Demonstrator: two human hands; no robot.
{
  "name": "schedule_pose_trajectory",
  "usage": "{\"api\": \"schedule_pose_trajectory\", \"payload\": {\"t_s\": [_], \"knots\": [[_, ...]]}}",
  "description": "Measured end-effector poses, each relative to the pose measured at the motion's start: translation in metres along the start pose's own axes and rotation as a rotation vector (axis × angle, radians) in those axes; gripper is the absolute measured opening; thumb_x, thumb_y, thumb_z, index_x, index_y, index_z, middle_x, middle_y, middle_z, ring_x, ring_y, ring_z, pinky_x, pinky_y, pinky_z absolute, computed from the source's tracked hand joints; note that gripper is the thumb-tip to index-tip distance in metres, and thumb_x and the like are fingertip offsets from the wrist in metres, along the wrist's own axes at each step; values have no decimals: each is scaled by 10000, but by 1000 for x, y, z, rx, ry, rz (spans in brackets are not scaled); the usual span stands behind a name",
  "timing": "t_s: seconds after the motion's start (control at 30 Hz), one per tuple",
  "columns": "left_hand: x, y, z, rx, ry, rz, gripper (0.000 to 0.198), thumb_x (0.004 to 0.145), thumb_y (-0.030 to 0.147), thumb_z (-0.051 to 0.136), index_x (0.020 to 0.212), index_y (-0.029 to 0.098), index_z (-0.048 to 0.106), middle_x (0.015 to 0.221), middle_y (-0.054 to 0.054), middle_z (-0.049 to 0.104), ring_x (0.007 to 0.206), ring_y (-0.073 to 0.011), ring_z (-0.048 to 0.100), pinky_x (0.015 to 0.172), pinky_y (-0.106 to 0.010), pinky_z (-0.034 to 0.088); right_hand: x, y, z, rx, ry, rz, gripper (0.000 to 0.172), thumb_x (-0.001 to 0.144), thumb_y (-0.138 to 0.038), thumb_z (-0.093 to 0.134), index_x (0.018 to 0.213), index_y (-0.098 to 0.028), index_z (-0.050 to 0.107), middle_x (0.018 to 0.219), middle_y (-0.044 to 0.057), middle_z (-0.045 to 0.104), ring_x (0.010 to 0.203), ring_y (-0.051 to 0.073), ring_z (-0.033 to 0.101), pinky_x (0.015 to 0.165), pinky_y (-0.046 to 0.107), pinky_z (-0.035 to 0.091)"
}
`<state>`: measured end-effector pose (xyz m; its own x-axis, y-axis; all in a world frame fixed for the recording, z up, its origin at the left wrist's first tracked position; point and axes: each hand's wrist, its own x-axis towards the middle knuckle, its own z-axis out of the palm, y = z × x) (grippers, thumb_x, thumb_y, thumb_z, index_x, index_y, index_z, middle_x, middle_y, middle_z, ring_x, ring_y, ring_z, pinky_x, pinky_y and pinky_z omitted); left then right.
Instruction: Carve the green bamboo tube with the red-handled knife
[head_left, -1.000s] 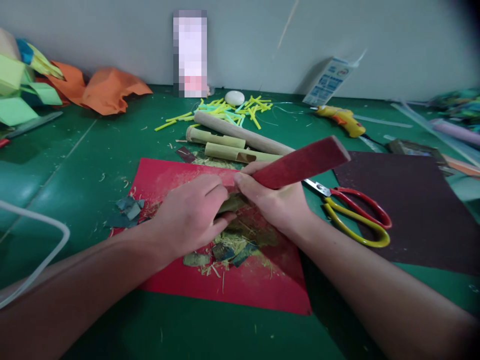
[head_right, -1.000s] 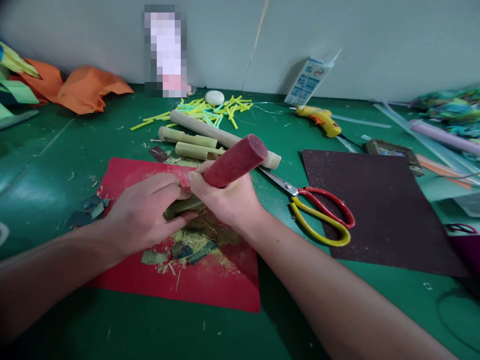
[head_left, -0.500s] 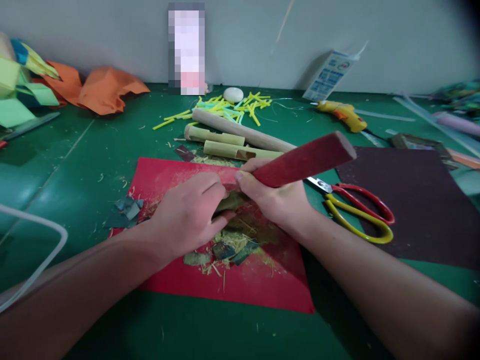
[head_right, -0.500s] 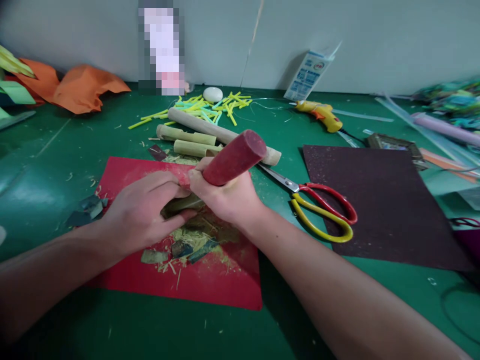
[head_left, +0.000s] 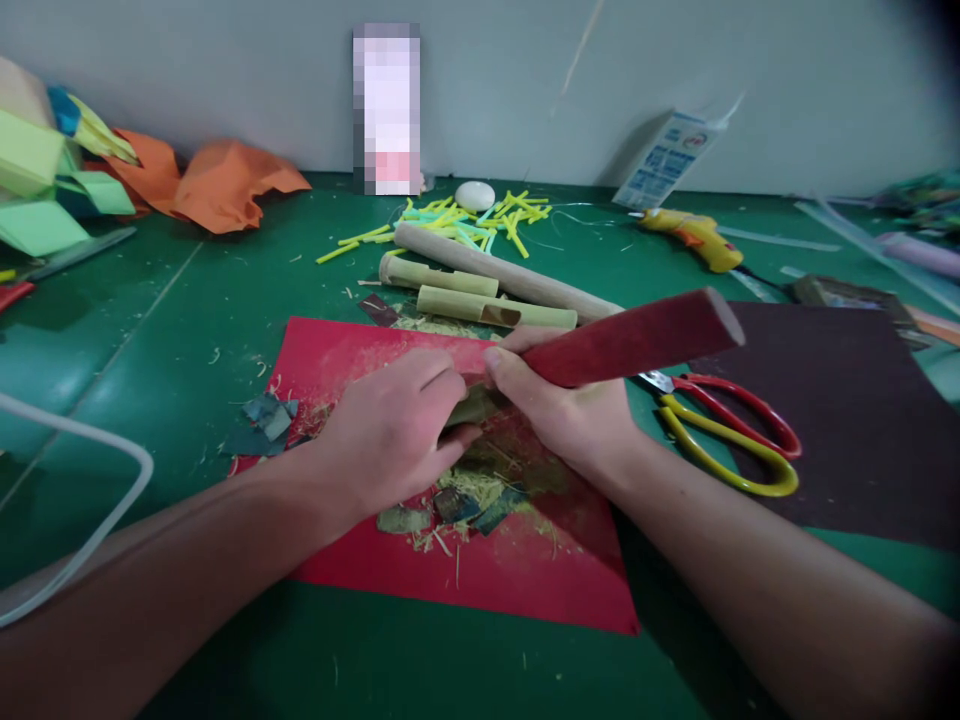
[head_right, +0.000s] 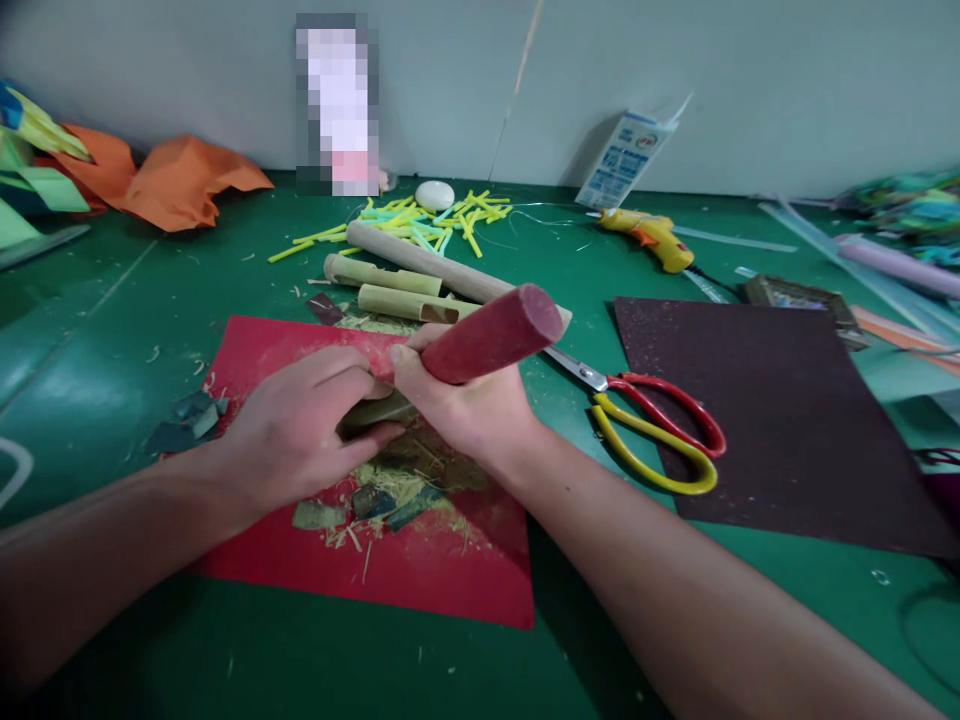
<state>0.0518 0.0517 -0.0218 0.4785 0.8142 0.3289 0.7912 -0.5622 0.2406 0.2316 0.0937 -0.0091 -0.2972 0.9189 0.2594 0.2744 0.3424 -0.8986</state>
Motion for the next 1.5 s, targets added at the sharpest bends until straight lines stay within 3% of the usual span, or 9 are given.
{"api": "schedule_pose_trajectory", "payload": {"t_s": [0.17, 0.33, 0.67, 1.0, 1.2, 1.5], "knots": [[0, 0, 0, 4, 4, -5, 183, 910, 323, 631, 918, 141, 647, 924, -94, 658, 855, -257, 627, 684, -367, 493, -3, 0, 3, 25, 56, -5, 258, 840, -258, 645, 593, -214, 583, 587, -15, 561, 549, 117, 483, 516, 277, 383], [0, 0, 1, -4, 18, 10, 177, 908, 315, 640, 905, 139, 647, 932, -97, 663, 891, -258, 635, 738, -372, 511, -2, 1, 1, 47, 29, 27, 266, 846, -278, 651, 598, -207, 589, 532, -36, 501, 492, 93, 428, 485, 265, 355], [0, -1, 2, -1, 40, 18, 175, 881, 308, 675, 887, 134, 650, 919, -95, 663, 867, -275, 645, 692, -379, 513, 0, 1, 2, 46, 56, 36, 225, 799, -261, 678, 601, -200, 593, 561, -29, 544, 522, 97, 457, 470, 249, 362], [1, -1, 0, -26, -11, 7, 164, 887, 282, 653, 911, 119, 659, 927, -110, 658, 898, -287, 645, 750, -403, 516, 0, 3, 3, 55, 49, -3, 196, 792, -237, 675, 616, -197, 600, 596, -22, 569, 548, 103, 482, 493, 258, 386], [4, -1, -3, -30, -3, 27, 132, 874, 255, 646, 851, 126, 624, 891, -98, 646, 816, -249, 628, 670, -365, 489, 4, 8, -8, 18, 100, 51, 288, 806, -203, 650, 535, -209, 550, 511, -36, 487, 478, 91, 419, 467, 271, 350], [2, -2, -2, -59, 11, 8, 135, 872, 265, 662, 851, 136, 630, 896, -78, 651, 849, -234, 627, 697, -345, 489, 6, 14, -19, 6, 140, 48, 288, 804, -193, 651, 534, -220, 555, 506, -30, 505, 462, 99, 432, 465, 278, 373]]}}
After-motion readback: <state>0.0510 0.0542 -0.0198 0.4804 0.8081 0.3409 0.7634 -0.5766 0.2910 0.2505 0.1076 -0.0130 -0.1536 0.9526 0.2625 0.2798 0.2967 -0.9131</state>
